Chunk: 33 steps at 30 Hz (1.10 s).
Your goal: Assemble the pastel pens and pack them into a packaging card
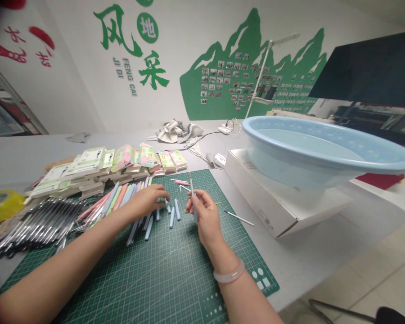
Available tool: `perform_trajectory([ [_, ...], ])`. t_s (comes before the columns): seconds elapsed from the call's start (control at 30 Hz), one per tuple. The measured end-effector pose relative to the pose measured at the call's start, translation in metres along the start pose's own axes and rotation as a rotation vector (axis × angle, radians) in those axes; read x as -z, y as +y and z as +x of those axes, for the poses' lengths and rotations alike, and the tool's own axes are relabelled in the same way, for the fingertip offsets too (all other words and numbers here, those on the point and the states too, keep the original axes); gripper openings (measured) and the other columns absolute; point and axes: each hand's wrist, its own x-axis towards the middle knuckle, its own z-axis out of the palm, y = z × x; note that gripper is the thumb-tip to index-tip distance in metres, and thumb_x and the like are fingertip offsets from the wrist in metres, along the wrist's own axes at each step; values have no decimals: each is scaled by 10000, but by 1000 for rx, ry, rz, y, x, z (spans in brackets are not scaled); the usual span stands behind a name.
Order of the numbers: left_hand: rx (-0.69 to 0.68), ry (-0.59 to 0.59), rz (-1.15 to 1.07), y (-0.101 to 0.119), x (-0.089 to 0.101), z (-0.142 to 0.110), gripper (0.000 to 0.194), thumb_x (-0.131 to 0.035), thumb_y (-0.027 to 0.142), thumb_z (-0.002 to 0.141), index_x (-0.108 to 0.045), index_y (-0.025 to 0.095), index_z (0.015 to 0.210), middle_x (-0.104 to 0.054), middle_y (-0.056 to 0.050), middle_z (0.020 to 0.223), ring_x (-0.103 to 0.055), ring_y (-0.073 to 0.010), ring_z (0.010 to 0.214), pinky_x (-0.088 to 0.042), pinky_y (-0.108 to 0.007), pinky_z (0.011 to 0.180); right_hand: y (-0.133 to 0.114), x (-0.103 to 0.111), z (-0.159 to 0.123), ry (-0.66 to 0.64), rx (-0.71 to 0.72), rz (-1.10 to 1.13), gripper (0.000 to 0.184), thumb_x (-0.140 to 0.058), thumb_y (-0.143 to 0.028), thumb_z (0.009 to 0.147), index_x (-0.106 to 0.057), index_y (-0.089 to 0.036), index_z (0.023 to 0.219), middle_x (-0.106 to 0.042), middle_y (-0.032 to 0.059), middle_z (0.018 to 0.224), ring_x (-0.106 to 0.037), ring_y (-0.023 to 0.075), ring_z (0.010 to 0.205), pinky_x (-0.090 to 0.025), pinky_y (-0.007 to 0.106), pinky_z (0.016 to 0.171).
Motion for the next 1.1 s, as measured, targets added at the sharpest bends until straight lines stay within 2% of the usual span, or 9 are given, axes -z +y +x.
perform_trajectory([
  [0.2,-182,-101,-15,-2,0,19,107,-643,162,701,-671,232,777,-618,-31,900,-544,-199,927,-385,-276,785,3,2,1,8,-12,3,139,-587,-318,845,-602,-193,904,-549,-15,642,-478,115,569,-424,272,630],
  [0.27,-168,-113,-68,-6,5,19,101,-642,178,700,-661,226,787,-630,-24,864,-558,-194,889,-390,-271,763,4,2,1,10,-47,40,148,-598,-323,838,-605,-191,904,-553,-15,649,-475,108,564,-437,268,633],
  [0.4,-34,-84,-297,-9,23,14,146,-591,293,757,-638,221,875,-653,-10,824,-583,-171,760,-406,-259,681,6,3,1,-9,-177,204,163,-597,-335,840,-608,-190,914,-553,-12,670,-486,100,590,-469,263,658],
  [0.47,0,-41,-462,-6,32,12,196,-570,357,783,-641,212,894,-654,-20,835,-586,-169,765,-417,-264,689,6,4,1,-17,-220,271,172,-600,-343,838,-613,-189,913,-549,-11,668,-498,104,614,-481,270,691],
  [0.57,60,98,-707,3,41,9,233,-600,384,769,-658,191,886,-642,-35,846,-571,-166,776,-420,-274,696,7,6,2,-23,-243,315,182,-599,-351,837,-621,-188,916,-551,-9,671,-497,102,615,-483,272,722],
  [0.7,174,259,-1103,18,42,13,226,-702,334,690,-657,161,829,-591,-11,744,-498,-108,634,-387,-242,598,6,4,2,-29,-243,284,212,-602,-385,829,-625,-196,921,-545,-11,662,-480,105,588,-479,273,709],
  [0.83,269,337,-1457,29,41,25,243,-736,319,671,-657,124,792,-569,-14,708,-488,-85,626,-405,-227,614,5,-1,-1,-58,-212,186,242,-597,-404,830,-637,-188,932,-548,-6,650,-460,103,567,-449,256,660],
  [0.93,262,369,-1509,35,44,35,255,-701,359,719,-654,116,781,-542,3,663,-468,-62,584,-390,-195,583,5,-4,-2,-72,-176,116,252,-593,-403,831,-649,-185,945,-554,-2,637,-453,104,563,-419,243,623],
  [1.1,188,398,-1415,42,51,47,272,-655,402,761,-644,130,770,-522,12,632,-447,-58,543,-364,-178,527,9,-5,-3,-96,-133,66,237,-574,-381,841,-655,-188,953,-562,4,638,-455,109,571,-400,245,609],
])
